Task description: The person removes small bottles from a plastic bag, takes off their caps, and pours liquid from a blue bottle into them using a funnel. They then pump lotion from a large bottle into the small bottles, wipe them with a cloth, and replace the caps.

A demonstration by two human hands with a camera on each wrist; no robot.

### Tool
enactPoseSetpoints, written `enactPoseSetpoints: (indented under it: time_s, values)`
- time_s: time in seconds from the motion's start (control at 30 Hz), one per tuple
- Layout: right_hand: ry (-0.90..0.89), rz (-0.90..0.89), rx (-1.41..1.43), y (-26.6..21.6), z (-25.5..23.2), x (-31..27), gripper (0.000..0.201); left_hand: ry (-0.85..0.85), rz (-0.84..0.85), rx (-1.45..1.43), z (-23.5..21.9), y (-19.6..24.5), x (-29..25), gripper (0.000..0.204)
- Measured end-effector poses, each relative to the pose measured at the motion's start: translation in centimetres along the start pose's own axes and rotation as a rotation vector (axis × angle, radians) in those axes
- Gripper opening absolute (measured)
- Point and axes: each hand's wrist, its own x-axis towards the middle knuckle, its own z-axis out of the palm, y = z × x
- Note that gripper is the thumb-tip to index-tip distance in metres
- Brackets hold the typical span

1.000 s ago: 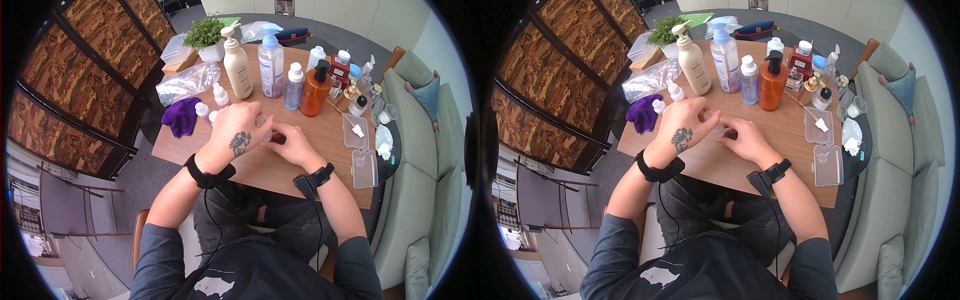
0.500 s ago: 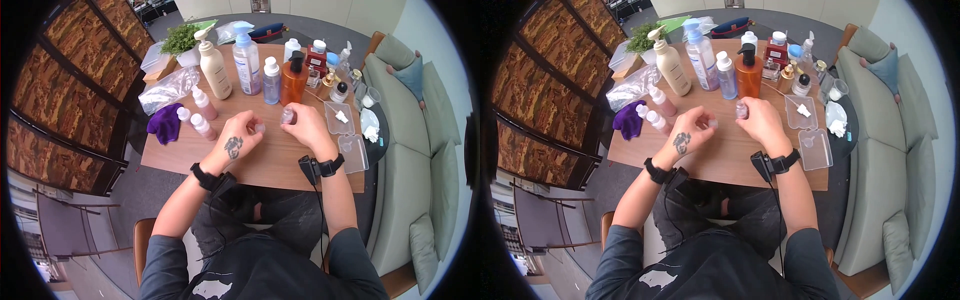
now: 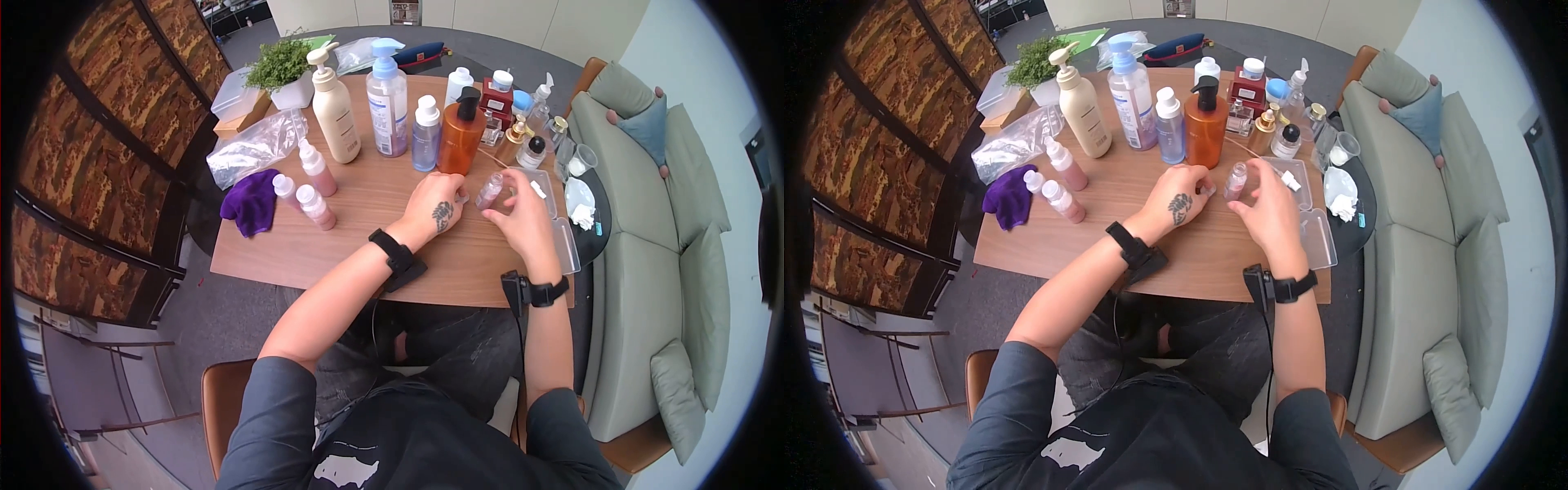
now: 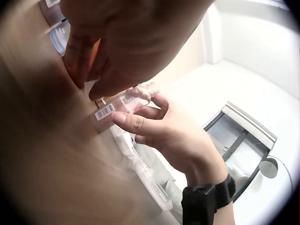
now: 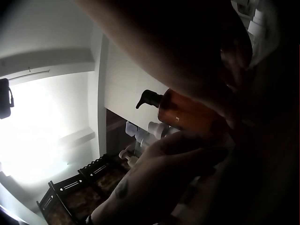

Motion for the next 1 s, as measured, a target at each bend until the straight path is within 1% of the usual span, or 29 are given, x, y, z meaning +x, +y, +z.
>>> enactPoseSetpoints:
  time_s: [0.1,0.17,0.2,0.23,0.27,0.33,0.4,0.43,0.47,0.5,0.53,0.6,0.63,0.7,0.77,0.8,0.83,0.87,0.9,0.93,1.0]
  values:
    - [0.104,-0.021,-0.015,-1.1,-1.5,-1.4,0.051,0.021,0.038,0.069,-0.4,0.0,-1.1,0.021]
    - [0.152,-0.073,-0.027,-1.1,-1.8,-2.2,0.04,0.057,0.093,0.071,-2.6,1.1,-2.7,0.025]
    - [0.178,-0.1,-0.029,-1.3,-1.8,-2.5,0.034,0.108,0.105,0.126,-4.0,1.8,-3.8,0.02]
    - [0.22,-0.144,-0.001,-1.8,-1.7,-2.8,0.017,0.157,0.119,0.182,-5.9,2.8,-5.1,0.016]
    - [0.161,-0.154,0.072,-2.4,-1.6,-3.1,0.015,0.204,0.137,0.24,-8.0,3.8,-6.3,0.012]
    - [0.047,-0.172,0.216,-3.6,-0.8,-3.5,0.012,0.299,0.12,0.401,-12.3,4.6,-8.6,0.011]
    - [-0.152,-0.211,0.367,-4.5,1.0,-3.4,0.011,0.373,0.052,0.58,-15.7,3.8,-10.0,0.012]
    - [-0.252,-0.229,0.418,-5.2,1.9,-3.2,0.012,0.383,0.052,0.649,-16.9,3.0,-10.2,0.012]
    - [-0.352,-0.252,0.467,-6.1,2.7,-2.8,0.012,0.357,0.01,0.735,-17.9,2.6,-10.3,0.011]
    - [-0.45,-0.26,0.444,-6.9,3.6,-2.4,0.019,0.294,-0.028,0.775,-18.4,2.2,-10.5,0.012]
    - [-0.494,-0.287,0.465,-7.8,4.6,-1.8,0.024,0.235,-0.066,0.813,-18.7,1.6,-10.6,0.013]
    - [-0.581,-0.33,0.504,-9.4,7.0,-1.2,0.035,0.136,-0.12,0.77,-18.5,-0.2,-10.7,0.018]
    - [-0.546,-0.374,0.502,-9.9,8.4,-0.8,0.04,0.084,-0.142,0.745,-18.4,-0.5,-10.7,0.021]
    - [-0.471,-0.448,0.501,-10.4,11.0,-0.7,0.051,0.026,-0.079,0.595,-18.8,0.3,-10.5,0.021]
    - [-0.415,-0.448,0.507,-10.8,12.3,-1.1,0.056,-0.009,0.008,0.428,-18.8,1.8,-9.8,0.017]
    - [-0.392,-0.451,0.507,-11.0,12.6,-1.2,0.058,-0.042,0.06,0.396,-18.4,2.1,-9.4,0.016]
    - [-0.517,-0.266,0.563,-11.3,12.0,-1.2,0.055,-0.075,0.11,0.364,-18.0,2.4,-9.1,0.015]
    - [-0.51,-0.251,0.569,-11.1,11.8,-1.3,0.054,-0.109,0.159,0.328,-17.6,2.8,-8.8,0.015]
    - [-0.499,-0.233,0.572,-10.6,11.3,-1.4,0.052,-0.098,0.167,0.312,-17.2,3.4,-8.7,0.014]
    - [-0.483,-0.209,0.571,-10.2,10.6,-1.7,0.051,-0.148,0.14,0.327,-16.8,3.6,-8.6,0.017]
    - [-0.413,-0.214,0.388,-9.7,9.0,-2.7,0.046,-0.257,0.104,0.351,-15.7,4.1,-8.1,0.025]
